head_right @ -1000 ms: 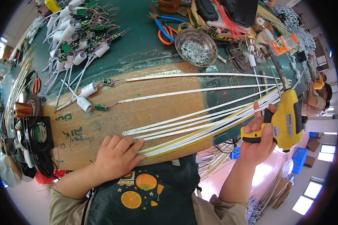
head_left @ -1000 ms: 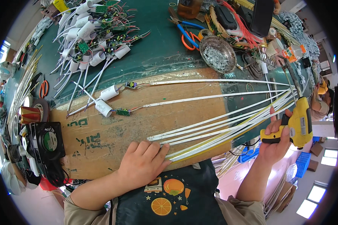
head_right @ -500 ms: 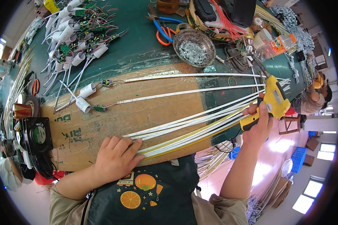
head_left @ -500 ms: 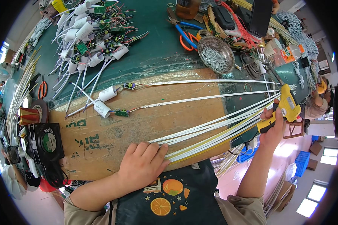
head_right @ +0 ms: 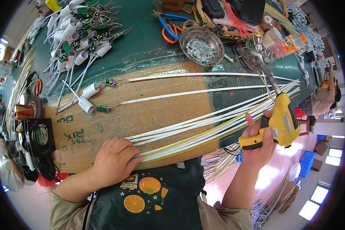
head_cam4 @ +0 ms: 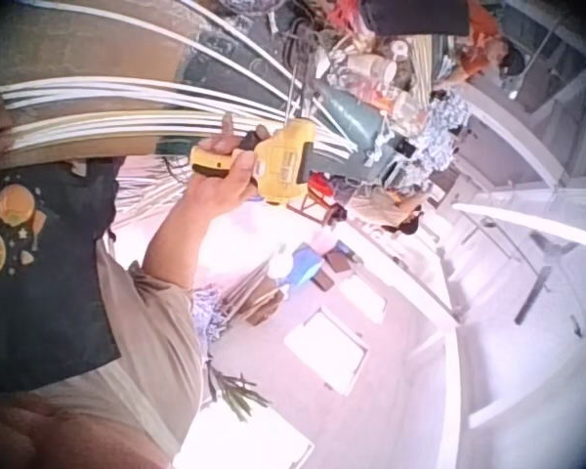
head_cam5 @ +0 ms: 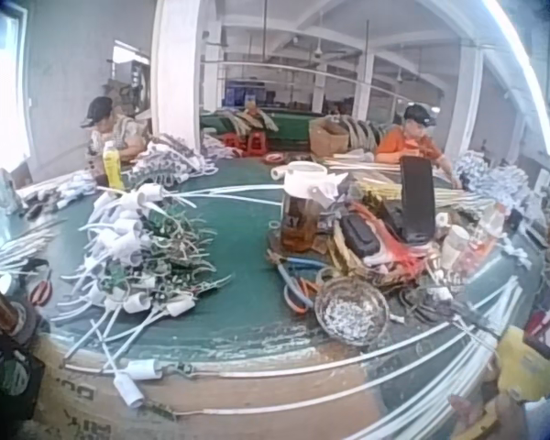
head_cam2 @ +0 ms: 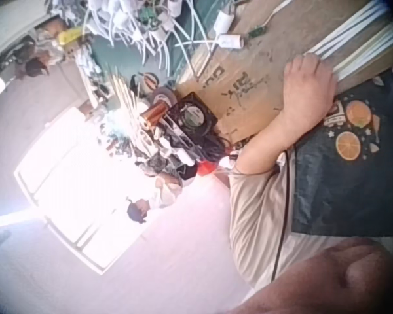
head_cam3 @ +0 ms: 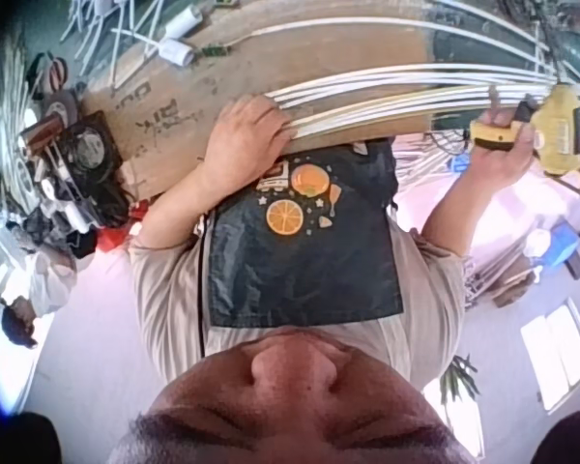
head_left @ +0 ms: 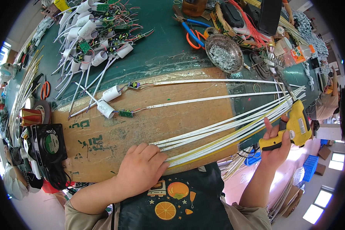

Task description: The person assembles LED lighting components by taking driver units from a pile, positioning their wires against LED strips, and soldering the connections using a soldering gun.

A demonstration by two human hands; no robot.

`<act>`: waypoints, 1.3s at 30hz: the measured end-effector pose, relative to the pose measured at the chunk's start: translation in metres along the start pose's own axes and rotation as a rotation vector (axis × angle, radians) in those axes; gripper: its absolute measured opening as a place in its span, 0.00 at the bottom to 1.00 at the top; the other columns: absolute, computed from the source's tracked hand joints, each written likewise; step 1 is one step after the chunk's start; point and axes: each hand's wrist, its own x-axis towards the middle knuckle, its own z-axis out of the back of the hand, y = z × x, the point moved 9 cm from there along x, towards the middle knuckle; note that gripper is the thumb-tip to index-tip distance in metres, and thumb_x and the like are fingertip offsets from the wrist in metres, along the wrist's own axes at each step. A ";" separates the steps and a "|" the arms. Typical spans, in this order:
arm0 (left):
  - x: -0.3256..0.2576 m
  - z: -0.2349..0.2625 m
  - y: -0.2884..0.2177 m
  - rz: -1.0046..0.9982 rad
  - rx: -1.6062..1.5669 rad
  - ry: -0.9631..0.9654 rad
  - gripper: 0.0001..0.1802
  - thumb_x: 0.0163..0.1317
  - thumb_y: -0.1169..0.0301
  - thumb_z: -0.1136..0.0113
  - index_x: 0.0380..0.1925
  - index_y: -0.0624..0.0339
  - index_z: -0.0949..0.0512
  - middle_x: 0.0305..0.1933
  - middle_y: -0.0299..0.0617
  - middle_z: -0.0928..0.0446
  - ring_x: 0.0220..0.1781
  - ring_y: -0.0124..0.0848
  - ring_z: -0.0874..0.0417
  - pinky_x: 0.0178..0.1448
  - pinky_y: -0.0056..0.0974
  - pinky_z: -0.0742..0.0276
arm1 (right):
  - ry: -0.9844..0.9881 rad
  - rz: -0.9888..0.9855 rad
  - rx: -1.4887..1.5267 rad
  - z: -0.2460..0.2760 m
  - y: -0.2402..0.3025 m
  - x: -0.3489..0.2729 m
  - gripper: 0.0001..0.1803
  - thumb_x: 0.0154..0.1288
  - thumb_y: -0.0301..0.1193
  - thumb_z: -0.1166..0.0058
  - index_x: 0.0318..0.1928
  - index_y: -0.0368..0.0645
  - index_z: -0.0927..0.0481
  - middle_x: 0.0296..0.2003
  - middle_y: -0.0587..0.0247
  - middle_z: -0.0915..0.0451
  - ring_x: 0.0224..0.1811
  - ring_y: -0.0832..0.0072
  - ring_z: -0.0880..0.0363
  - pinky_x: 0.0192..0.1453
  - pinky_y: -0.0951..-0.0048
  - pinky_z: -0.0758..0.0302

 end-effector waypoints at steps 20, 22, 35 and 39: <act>-0.001 -0.001 0.001 -0.029 -0.032 0.020 0.09 0.53 0.71 0.30 0.35 0.53 0.19 0.37 0.37 0.22 0.40 0.39 0.20 0.44 0.43 0.26 | 0.308 -0.376 0.124 -0.044 -0.070 -0.111 0.32 0.68 0.43 0.41 0.63 0.34 0.31 0.25 0.61 0.21 0.26 0.68 0.17 0.58 0.56 0.22; 0.000 -0.001 0.002 -0.016 -0.031 0.034 0.09 0.54 0.72 0.31 0.35 0.53 0.19 0.37 0.38 0.22 0.40 0.40 0.20 0.44 0.43 0.25 | 0.301 -0.382 0.120 -0.044 -0.070 -0.112 0.32 0.68 0.43 0.41 0.63 0.34 0.31 0.25 0.61 0.22 0.26 0.68 0.17 0.58 0.56 0.22; 0.003 -0.005 0.001 -0.033 0.132 -0.003 0.07 0.55 0.73 0.34 0.34 0.54 0.20 0.34 0.38 0.23 0.36 0.39 0.20 0.40 0.43 0.26 | 0.303 -0.374 0.098 -0.062 -0.073 -0.097 0.32 0.67 0.41 0.40 0.63 0.33 0.32 0.25 0.59 0.22 0.27 0.68 0.17 0.61 0.58 0.22; 0.003 -0.001 0.004 -0.026 0.089 -0.053 0.08 0.54 0.74 0.33 0.35 0.54 0.20 0.34 0.38 0.23 0.36 0.39 0.21 0.39 0.43 0.27 | 0.273 -0.421 0.072 -0.062 -0.081 -0.092 0.31 0.66 0.39 0.38 0.62 0.32 0.31 0.26 0.59 0.21 0.27 0.68 0.17 0.62 0.57 0.22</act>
